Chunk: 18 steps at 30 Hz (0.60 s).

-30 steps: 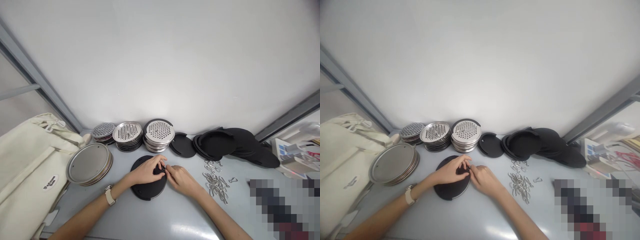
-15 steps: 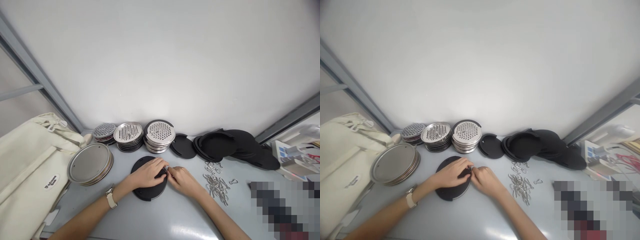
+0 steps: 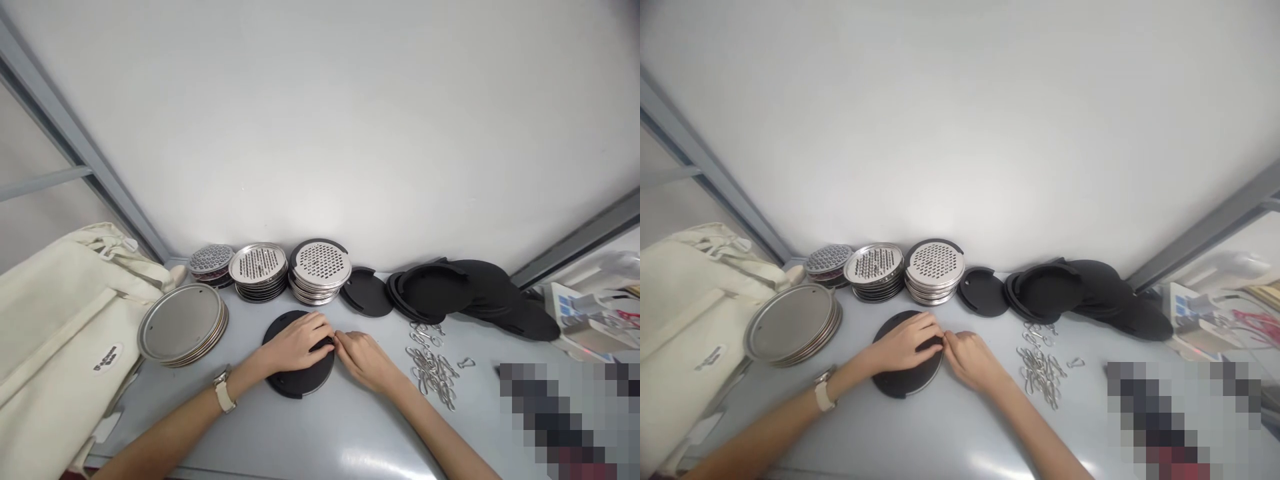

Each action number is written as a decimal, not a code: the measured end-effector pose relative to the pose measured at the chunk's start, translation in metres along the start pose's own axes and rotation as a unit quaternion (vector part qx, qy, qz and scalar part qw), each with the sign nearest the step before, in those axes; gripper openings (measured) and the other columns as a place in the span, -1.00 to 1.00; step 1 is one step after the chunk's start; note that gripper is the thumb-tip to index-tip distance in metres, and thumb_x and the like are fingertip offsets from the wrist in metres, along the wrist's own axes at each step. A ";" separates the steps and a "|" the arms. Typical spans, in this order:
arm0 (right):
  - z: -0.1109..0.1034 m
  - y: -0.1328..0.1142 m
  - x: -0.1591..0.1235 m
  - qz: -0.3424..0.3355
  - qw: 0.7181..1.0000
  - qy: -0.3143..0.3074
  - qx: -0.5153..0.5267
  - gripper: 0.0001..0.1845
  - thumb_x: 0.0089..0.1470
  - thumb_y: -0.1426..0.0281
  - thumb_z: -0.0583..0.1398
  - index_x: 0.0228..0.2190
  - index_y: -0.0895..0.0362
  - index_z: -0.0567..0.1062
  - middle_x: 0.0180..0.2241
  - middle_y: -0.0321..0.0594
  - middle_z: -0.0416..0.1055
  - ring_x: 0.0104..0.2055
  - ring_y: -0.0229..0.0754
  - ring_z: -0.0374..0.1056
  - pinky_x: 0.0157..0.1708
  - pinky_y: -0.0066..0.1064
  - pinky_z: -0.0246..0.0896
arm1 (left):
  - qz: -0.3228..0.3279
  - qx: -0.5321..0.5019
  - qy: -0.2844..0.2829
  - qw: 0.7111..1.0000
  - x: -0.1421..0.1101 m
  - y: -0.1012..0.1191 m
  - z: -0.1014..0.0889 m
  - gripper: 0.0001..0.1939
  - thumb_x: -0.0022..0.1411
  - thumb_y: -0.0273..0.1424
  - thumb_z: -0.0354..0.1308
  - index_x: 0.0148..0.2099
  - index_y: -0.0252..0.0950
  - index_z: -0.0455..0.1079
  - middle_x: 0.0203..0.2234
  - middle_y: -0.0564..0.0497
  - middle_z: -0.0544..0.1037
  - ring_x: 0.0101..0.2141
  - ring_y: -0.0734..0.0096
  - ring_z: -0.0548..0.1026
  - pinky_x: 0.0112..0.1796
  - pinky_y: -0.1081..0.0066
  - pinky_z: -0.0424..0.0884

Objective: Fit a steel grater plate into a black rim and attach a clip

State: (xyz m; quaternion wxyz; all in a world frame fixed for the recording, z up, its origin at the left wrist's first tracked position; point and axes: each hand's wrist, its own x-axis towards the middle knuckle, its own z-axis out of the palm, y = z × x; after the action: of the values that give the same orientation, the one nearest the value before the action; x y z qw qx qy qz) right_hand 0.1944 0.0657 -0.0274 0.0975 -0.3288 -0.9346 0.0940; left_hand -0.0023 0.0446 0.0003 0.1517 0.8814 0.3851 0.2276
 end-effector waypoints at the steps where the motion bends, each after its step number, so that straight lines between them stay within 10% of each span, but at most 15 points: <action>1: -0.001 0.001 0.000 -0.001 1.000 0.001 0.003 -0.69 0.28 0.43 -0.18 -0.40 0.14 0.28 -0.54 -0.25 0.36 -0.49 -0.22 0.28 -0.44 -0.40 -0.03 | 0.002 -0.005 -0.001 1.000 0.000 0.000 0.000 -0.86 0.28 -0.42 0.00 -0.14 -0.29 0.33 -0.27 -0.06 0.39 -0.19 0.31 0.36 -0.11 0.31 0.30; 9: -0.019 -0.004 0.008 0.108 0.985 0.136 -0.005 -0.80 0.22 0.40 -0.11 -0.33 0.16 0.27 -0.59 -0.25 0.31 -0.55 -0.19 0.24 -0.51 -0.40 -0.02 | 0.020 -0.008 -0.002 1.000 -0.002 -0.002 0.000 -0.88 0.28 -0.43 0.01 -0.22 -0.32 0.37 -0.29 -0.06 0.40 -0.20 0.32 0.35 -0.10 0.32 0.30; 18: 0.027 -0.188 0.037 0.040 0.985 0.044 0.162 -0.80 0.16 0.24 0.03 -0.23 0.07 0.30 -0.34 -0.07 0.42 -0.29 0.02 0.34 -0.35 -0.16 0.25 | -0.004 -0.049 0.007 0.999 -0.002 0.000 0.001 -0.88 0.27 -0.46 0.03 -0.18 -0.27 0.38 -0.24 -0.02 0.42 -0.15 0.36 0.36 -0.09 0.37 0.30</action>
State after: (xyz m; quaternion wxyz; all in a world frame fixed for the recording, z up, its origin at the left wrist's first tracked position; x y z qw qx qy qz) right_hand 0.0472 -0.0580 -0.0035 0.1869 -0.3499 -0.8879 0.2331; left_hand -0.0030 0.0429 -0.0007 0.1927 0.8698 0.3780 0.2518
